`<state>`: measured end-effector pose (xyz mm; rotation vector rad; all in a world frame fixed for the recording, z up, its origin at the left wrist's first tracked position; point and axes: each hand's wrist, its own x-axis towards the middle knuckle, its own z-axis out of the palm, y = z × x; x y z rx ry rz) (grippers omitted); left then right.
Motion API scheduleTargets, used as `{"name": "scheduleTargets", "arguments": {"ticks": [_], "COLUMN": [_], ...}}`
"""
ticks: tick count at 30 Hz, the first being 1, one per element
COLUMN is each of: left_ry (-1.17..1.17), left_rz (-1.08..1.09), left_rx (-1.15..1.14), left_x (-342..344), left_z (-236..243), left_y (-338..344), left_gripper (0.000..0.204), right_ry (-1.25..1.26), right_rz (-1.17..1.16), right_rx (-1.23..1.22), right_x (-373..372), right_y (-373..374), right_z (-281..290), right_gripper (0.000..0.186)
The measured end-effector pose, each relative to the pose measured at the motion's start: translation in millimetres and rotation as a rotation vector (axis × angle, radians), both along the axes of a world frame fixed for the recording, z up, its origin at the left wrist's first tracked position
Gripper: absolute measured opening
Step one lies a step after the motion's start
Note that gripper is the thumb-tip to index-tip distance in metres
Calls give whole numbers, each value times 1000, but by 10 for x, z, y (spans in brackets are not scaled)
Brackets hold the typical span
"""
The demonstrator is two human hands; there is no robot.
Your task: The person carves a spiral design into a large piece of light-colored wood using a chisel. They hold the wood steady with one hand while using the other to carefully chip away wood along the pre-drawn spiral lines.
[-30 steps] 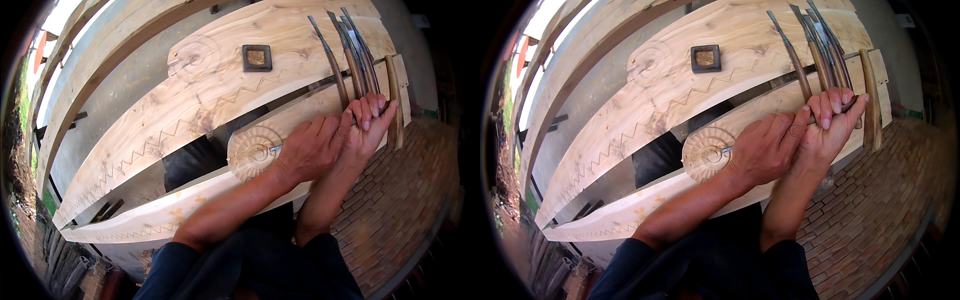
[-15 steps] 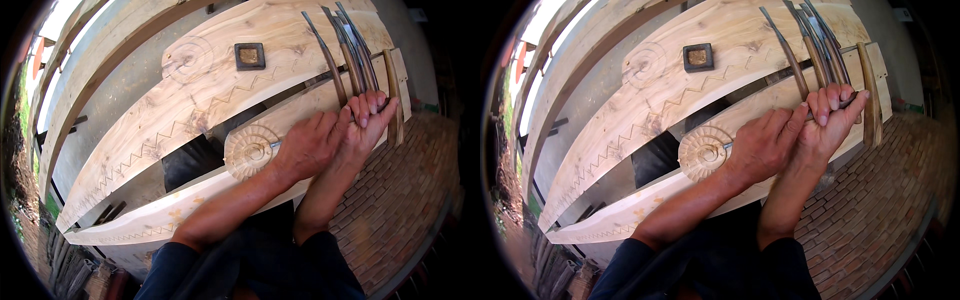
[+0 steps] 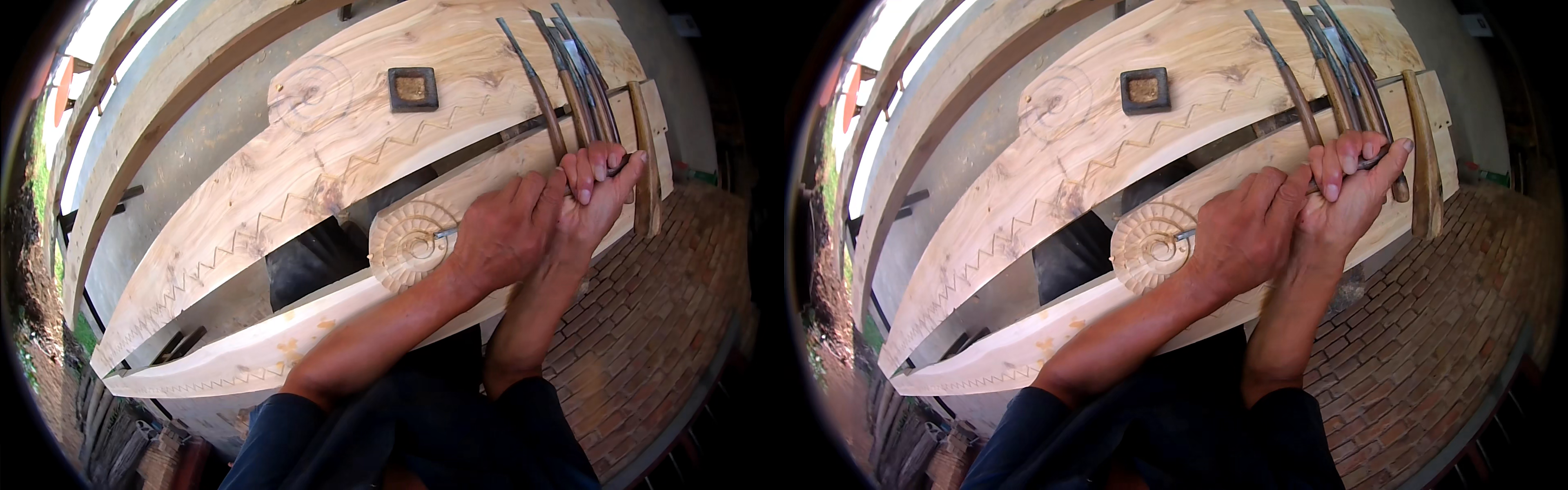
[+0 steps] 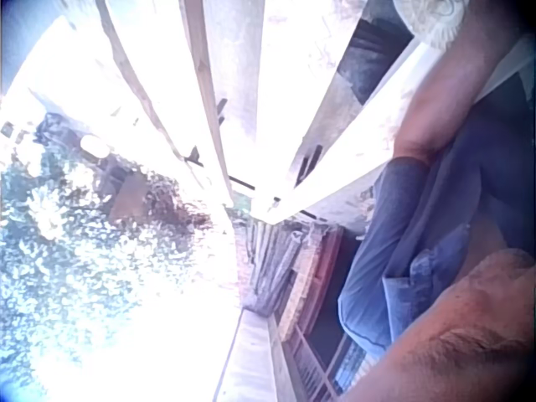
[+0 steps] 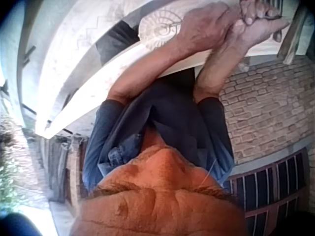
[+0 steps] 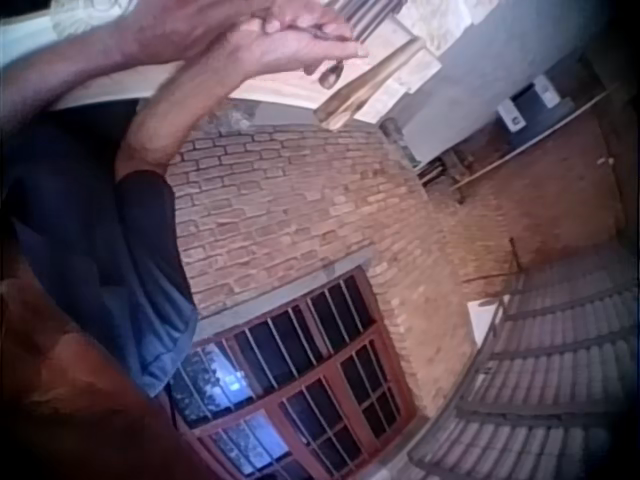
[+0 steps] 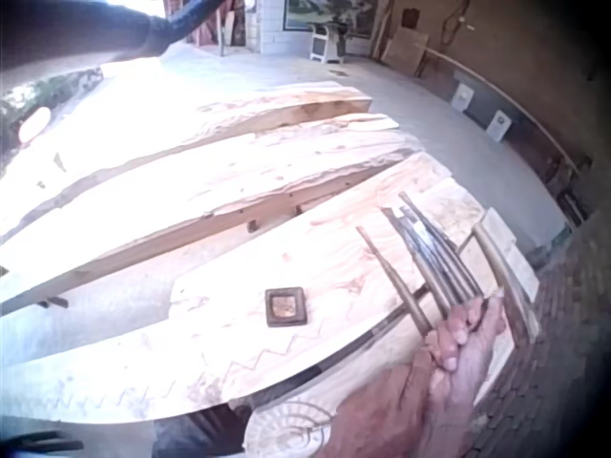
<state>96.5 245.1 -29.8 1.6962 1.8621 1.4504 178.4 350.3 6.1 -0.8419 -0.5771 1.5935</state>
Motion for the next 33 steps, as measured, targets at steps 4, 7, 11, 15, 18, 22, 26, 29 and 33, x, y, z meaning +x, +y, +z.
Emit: {"name": "scheduleTargets", "arguments": {"ticks": [4, 7, 11, 15, 18, 22, 26, 29, 33], "left_ry": [-16, 9, 99, 189, 165, 118, 151, 170, 169], "left_rz": [29, 28, 22, -4, -21, -5, -17, -20, 25], "left_rx": [15, 7, 41, 104, 166, 245, 304, 342, 426], "left_x": [9, 21, 25, 26, 38, 10, -76, -140, -415], "left_z": [14, -17, -21, -17, 11, 86, 309, 494, 666], "left_y": [14, 11, -33, -61, -56, -61, -87, -63, 124], "left_gripper": [43, 44, 48, 52, 51, 48, 49, 50, 48], "right_ry": [-63, -21, 163, 196, 203, 73, -42, -294, -309], "right_rz": [-91, -66, -3, -65, -25, 15, 23, -103, -18], "right_rx": [-33, -31, -20, -23, 109, 252, 442, 536, 646], "right_x": [-65, -17, 131, 239, 306, 218, 139, 147, 90], "right_y": [-11, -2, -24, -94, -169, -277, -424, -449, -382], "right_z": [19, -29, -40, -48, 77, 335, 602, 671, 715], "right_gripper": [52, 52, 53, 54, 53, 50, 53, 56, 60]}}
